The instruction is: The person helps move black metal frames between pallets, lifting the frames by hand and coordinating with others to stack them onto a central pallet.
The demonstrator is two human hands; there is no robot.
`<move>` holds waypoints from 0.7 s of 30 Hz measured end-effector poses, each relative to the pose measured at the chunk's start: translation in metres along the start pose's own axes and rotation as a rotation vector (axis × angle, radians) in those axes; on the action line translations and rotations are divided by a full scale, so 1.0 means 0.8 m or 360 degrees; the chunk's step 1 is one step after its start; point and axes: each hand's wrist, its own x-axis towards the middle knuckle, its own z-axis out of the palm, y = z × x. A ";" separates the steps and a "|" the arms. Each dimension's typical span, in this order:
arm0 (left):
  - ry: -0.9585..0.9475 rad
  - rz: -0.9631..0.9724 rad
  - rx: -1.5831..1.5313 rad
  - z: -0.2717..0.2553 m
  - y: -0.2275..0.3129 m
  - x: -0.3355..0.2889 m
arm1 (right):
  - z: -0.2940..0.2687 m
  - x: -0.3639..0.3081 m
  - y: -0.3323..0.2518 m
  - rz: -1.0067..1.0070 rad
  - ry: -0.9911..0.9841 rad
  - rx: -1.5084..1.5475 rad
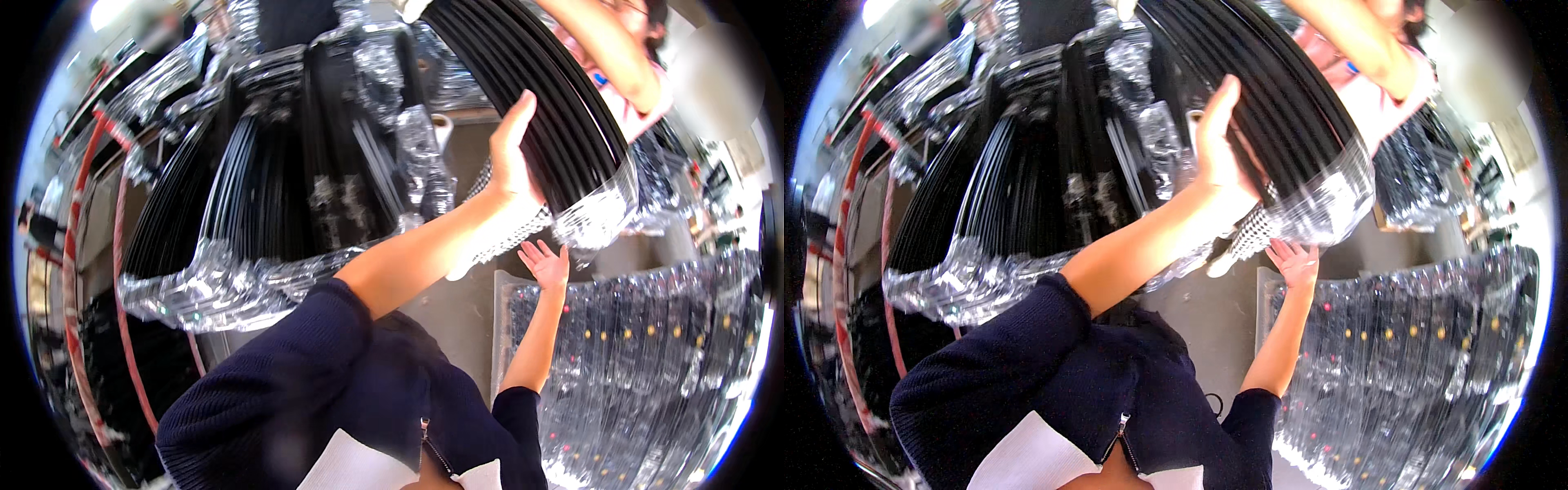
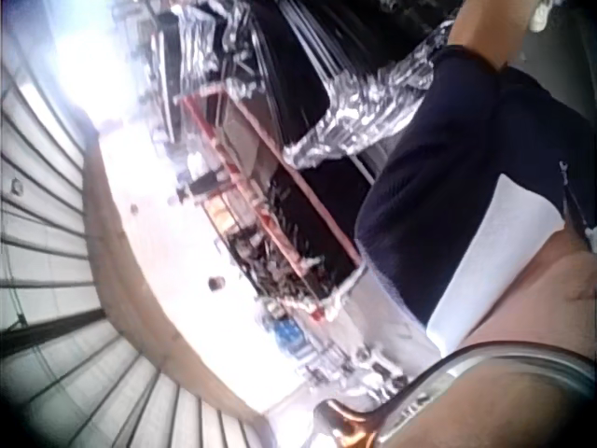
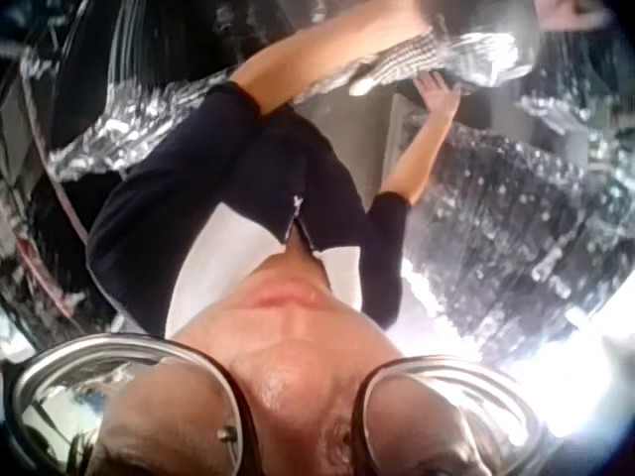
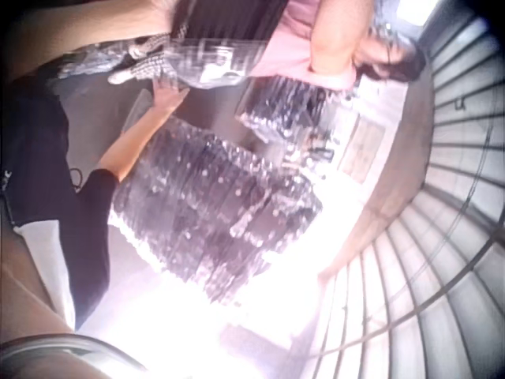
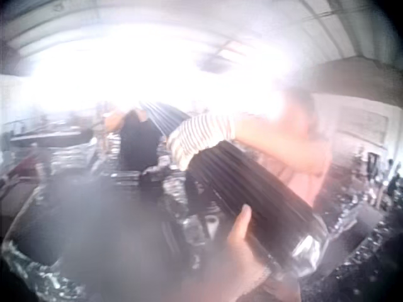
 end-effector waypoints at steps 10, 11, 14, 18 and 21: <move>0.0208 0.0426 0.0187 -0.072 0.225 -0.129 | 0.174 0.018 0.135 0.0462 -0.1059 0.0150; 0.0014 0.0301 -0.0211 -0.088 0.245 -0.138 | 0.199 0.013 0.149 0.0468 -0.0926 0.0212; 0.0111 0.0220 -0.0603 -0.105 0.277 -0.166 | 0.235 -0.006 0.164 0.0457 -0.1356 0.0192; -0.0382 -0.0028 -0.0895 -0.160 0.307 -0.207 | 0.242 -0.042 0.189 0.0239 -0.1121 0.0349; -0.0078 0.0211 -0.0853 -0.172 0.322 -0.253 | 0.248 -0.084 0.219 0.0186 -0.1008 0.0580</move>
